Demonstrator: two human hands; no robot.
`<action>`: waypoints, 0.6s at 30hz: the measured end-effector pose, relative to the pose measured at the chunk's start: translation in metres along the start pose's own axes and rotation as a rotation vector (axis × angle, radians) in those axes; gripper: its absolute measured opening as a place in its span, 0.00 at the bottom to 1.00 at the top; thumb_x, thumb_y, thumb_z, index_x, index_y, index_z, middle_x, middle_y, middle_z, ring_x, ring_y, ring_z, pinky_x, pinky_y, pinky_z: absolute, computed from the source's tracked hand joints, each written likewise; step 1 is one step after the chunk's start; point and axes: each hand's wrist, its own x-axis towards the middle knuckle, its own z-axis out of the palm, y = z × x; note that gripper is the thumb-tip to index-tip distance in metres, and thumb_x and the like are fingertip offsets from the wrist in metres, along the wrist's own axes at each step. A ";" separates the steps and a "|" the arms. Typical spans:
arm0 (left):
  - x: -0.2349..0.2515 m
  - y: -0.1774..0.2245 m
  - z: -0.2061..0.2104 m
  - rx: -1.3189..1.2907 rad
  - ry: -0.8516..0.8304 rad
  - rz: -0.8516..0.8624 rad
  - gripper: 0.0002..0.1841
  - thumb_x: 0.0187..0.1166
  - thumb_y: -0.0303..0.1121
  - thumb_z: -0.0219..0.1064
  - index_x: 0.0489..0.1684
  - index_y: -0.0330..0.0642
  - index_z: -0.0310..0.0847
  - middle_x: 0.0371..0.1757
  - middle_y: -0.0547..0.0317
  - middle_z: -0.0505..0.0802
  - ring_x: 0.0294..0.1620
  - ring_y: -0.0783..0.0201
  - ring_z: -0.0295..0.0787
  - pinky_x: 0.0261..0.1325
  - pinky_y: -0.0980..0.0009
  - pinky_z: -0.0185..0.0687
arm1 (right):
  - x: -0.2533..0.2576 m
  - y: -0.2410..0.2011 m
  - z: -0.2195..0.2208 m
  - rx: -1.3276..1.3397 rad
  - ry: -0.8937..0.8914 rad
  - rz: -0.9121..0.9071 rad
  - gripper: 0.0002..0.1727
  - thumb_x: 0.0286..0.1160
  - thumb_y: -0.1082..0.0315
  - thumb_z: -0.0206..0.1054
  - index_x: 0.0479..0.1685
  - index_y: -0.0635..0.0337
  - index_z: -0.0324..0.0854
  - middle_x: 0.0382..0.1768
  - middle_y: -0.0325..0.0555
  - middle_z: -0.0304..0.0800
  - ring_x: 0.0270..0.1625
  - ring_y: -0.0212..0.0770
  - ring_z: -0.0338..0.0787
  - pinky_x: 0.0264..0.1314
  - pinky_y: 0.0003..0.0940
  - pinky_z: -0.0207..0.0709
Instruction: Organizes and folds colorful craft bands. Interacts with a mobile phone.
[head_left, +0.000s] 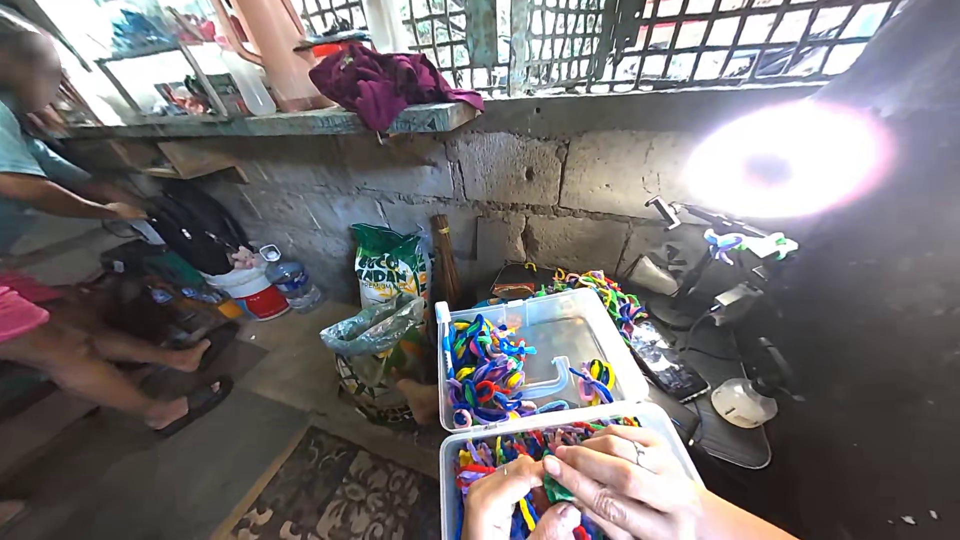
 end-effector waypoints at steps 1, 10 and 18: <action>0.000 -0.001 -0.001 -0.026 -0.021 -0.004 0.06 0.78 0.26 0.69 0.46 0.35 0.88 0.43 0.67 0.95 0.44 0.84 0.89 0.51 0.81 0.87 | 0.000 0.001 0.001 0.034 0.020 0.024 0.09 0.87 0.68 0.59 0.53 0.58 0.83 0.43 0.45 0.85 0.40 0.37 0.82 0.50 0.23 0.75; 0.001 -0.003 0.002 0.164 -0.040 0.156 0.09 0.78 0.28 0.70 0.41 0.28 0.87 0.40 0.56 0.93 0.48 0.82 0.87 0.56 0.86 0.80 | 0.000 0.000 0.001 0.278 0.038 0.156 0.15 0.89 0.54 0.61 0.56 0.54 0.84 0.42 0.43 0.84 0.45 0.34 0.84 0.52 0.19 0.75; 0.001 -0.002 0.001 0.124 -0.036 0.024 0.09 0.76 0.26 0.69 0.37 0.24 0.86 0.36 0.54 0.95 0.40 0.81 0.90 0.49 0.82 0.85 | 0.001 -0.001 0.006 0.069 0.040 0.094 0.09 0.87 0.66 0.60 0.49 0.57 0.85 0.37 0.42 0.84 0.36 0.35 0.80 0.44 0.19 0.73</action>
